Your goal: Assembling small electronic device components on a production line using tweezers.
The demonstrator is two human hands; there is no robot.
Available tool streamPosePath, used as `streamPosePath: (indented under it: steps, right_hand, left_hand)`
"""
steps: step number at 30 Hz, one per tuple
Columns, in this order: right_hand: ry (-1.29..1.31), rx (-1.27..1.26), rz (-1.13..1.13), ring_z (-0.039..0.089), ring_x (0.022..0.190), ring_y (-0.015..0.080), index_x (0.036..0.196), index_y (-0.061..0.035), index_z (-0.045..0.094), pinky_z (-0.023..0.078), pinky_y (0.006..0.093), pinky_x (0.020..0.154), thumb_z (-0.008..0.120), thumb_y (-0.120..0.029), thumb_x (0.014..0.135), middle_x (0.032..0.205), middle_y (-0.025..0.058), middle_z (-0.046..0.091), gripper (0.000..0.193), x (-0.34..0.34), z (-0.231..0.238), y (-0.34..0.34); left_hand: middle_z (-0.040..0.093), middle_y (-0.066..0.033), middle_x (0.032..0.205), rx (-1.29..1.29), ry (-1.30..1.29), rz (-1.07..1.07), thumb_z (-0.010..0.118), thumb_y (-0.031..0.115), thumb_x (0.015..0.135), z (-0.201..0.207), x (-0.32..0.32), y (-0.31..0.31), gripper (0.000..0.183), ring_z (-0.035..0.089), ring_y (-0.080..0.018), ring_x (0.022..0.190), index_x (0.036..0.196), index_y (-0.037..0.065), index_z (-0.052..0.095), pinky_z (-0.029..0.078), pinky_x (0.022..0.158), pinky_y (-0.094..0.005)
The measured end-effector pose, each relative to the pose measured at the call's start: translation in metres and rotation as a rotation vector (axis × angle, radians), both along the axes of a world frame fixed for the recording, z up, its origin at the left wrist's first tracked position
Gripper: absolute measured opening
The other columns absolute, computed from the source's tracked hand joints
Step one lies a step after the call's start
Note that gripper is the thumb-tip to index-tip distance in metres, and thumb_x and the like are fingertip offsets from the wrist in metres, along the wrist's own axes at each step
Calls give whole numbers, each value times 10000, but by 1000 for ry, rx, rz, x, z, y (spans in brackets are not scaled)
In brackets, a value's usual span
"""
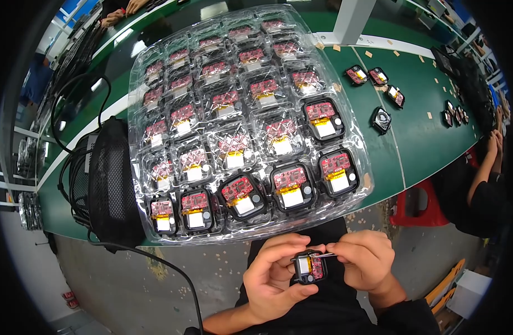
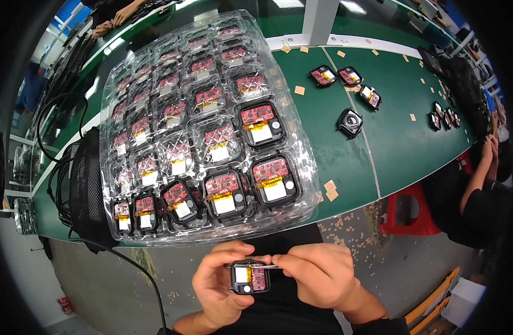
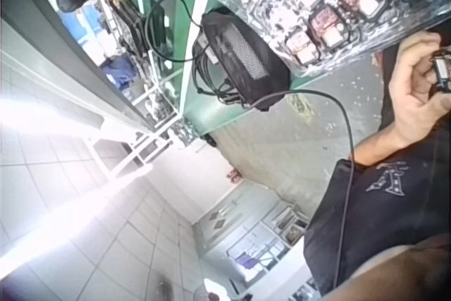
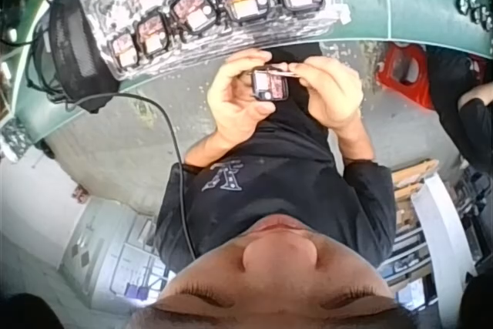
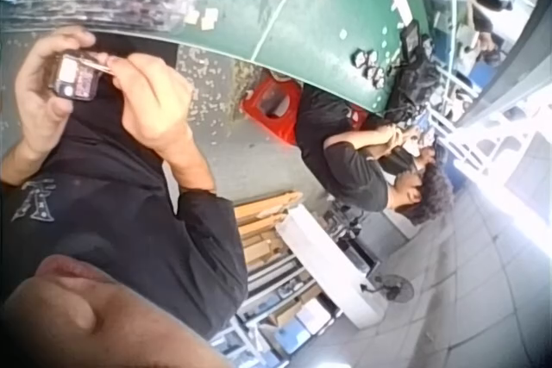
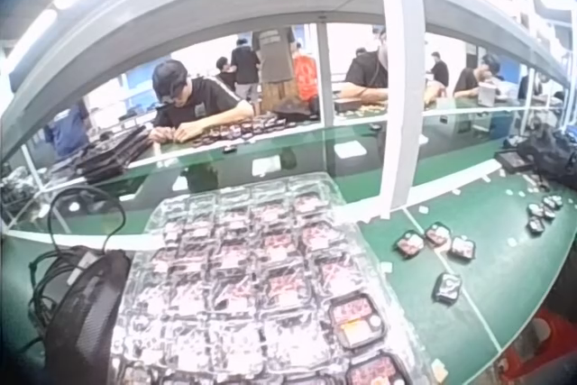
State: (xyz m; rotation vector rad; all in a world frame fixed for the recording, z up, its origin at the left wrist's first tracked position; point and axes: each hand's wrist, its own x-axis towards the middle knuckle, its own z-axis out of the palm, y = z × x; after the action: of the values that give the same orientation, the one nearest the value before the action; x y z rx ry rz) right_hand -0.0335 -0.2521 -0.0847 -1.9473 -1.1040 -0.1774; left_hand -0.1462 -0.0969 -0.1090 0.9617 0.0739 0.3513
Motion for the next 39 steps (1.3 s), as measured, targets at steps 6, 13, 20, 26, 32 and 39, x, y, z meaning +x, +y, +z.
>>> streamPosePath:
  steps: [6,13,20,26,32,39]
  right_hand:
    - [-25,-55,-31,640,587,172,958,-28,745,493,287,488,775,30,682,813,45,654,283,-3,0,0]
    - [-67,-59,-92,637,583,174,952,-12,739,491,281,468,778,35,711,809,67,645,249,-11,-2,4]
    - [-60,-64,-110,642,588,176,967,5,737,504,281,471,772,49,720,809,74,639,253,-13,-3,4]
    - [-108,-116,-90,629,573,173,976,1,740,484,279,460,764,36,713,813,71,633,266,-11,-2,1]
    - [-64,-156,8,611,596,192,1001,-24,754,490,293,505,735,-7,783,828,89,648,220,0,4,-7]
    - [313,63,168,698,752,218,1023,0,742,570,293,636,872,-199,770,917,121,704,347,4,40,-3]
  left_hand:
    - [445,-236,1419,64,20,-7,814,-10,833,0,1,2,598,573,-370,1289,1331,-79,489,526,1091,-450]
    - [441,-247,1428,58,27,16,804,-35,835,3,0,0,593,571,-348,1292,1331,-78,481,521,1093,-439]
    - [438,-248,1435,35,52,-3,783,-73,839,4,1,0,578,564,-357,1304,1335,-66,486,518,1095,-441]
    - [446,-247,1424,87,44,19,769,-116,826,6,2,0,583,574,-373,1293,1339,-68,496,532,1086,-463]
    - [485,-243,1387,139,57,60,818,-76,796,9,3,2,569,607,-376,1250,1297,-88,549,577,1024,-460]
    - [698,-150,1024,855,-114,273,911,70,715,34,15,18,394,741,-334,954,1047,-32,726,610,878,-429]
